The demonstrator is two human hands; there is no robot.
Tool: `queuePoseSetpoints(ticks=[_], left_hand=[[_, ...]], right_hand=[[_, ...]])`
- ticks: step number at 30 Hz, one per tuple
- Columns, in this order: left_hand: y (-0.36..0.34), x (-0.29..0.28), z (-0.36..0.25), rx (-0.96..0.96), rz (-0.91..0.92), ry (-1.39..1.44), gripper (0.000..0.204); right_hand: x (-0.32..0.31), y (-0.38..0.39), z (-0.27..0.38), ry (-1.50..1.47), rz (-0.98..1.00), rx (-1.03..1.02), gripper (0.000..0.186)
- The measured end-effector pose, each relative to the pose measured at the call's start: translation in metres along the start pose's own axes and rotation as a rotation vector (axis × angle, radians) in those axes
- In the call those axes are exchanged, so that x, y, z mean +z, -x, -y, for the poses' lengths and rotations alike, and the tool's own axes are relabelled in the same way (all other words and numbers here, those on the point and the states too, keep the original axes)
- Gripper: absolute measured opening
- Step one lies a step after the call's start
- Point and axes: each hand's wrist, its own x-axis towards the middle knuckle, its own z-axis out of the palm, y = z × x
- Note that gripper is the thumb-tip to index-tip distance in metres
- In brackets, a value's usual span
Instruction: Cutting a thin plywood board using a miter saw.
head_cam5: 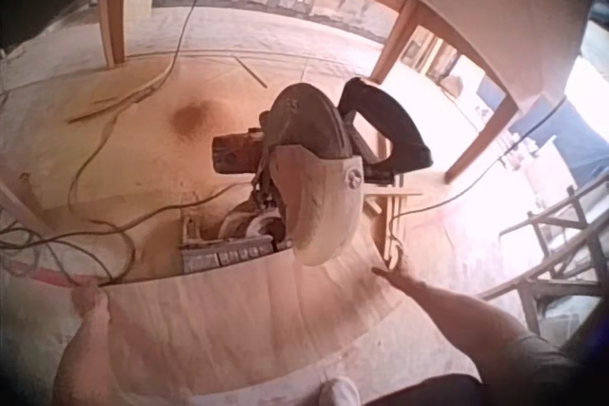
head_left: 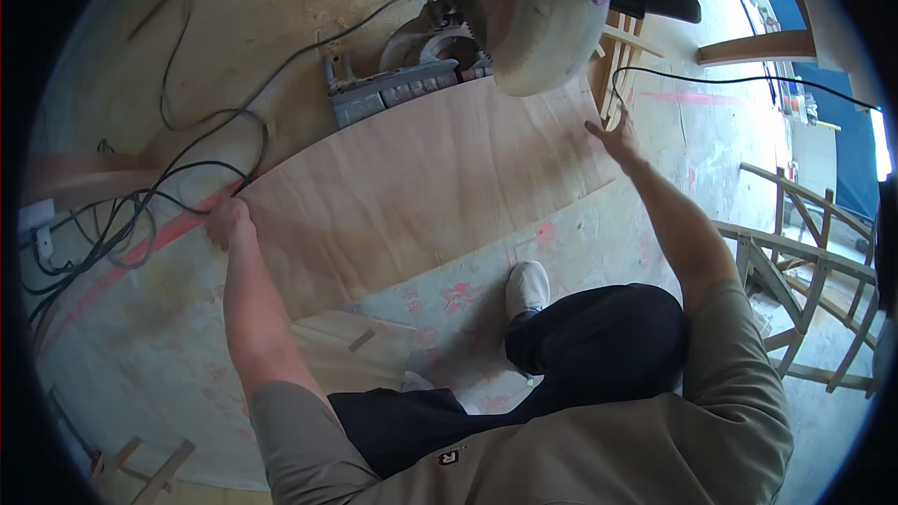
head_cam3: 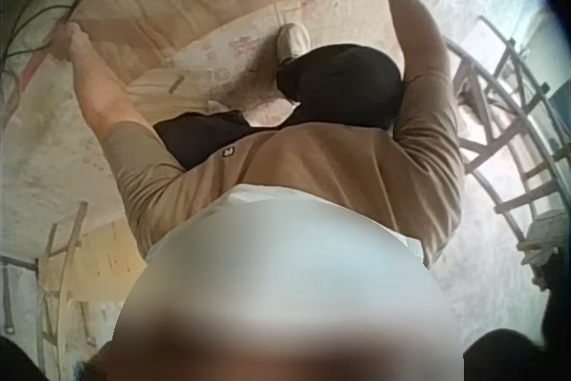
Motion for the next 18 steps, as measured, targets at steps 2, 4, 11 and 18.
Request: queuePoseSetpoints(ticks=[2,4,11,18], left_hand=[[0.000,0.000,0.005,0.000,-0.031,0.002,0.067],[-0.011,-0.005,0.016,-0.019,-0.080,-0.003,0.066],[-0.030,0.004,0.011,-0.078,-0.132,-0.074,0.060],[-0.017,0.002,0.005,-0.050,-0.075,-0.140,0.053]], right_hand=[[0.006,-0.003,0.002,-0.198,0.164,0.112,0.102],[0.013,0.008,0.039,-0.119,0.446,0.288,0.101],[0.012,0.017,0.042,-0.106,0.372,0.234,0.092],[0.010,0.016,0.039,-0.042,0.339,0.224,0.082]])
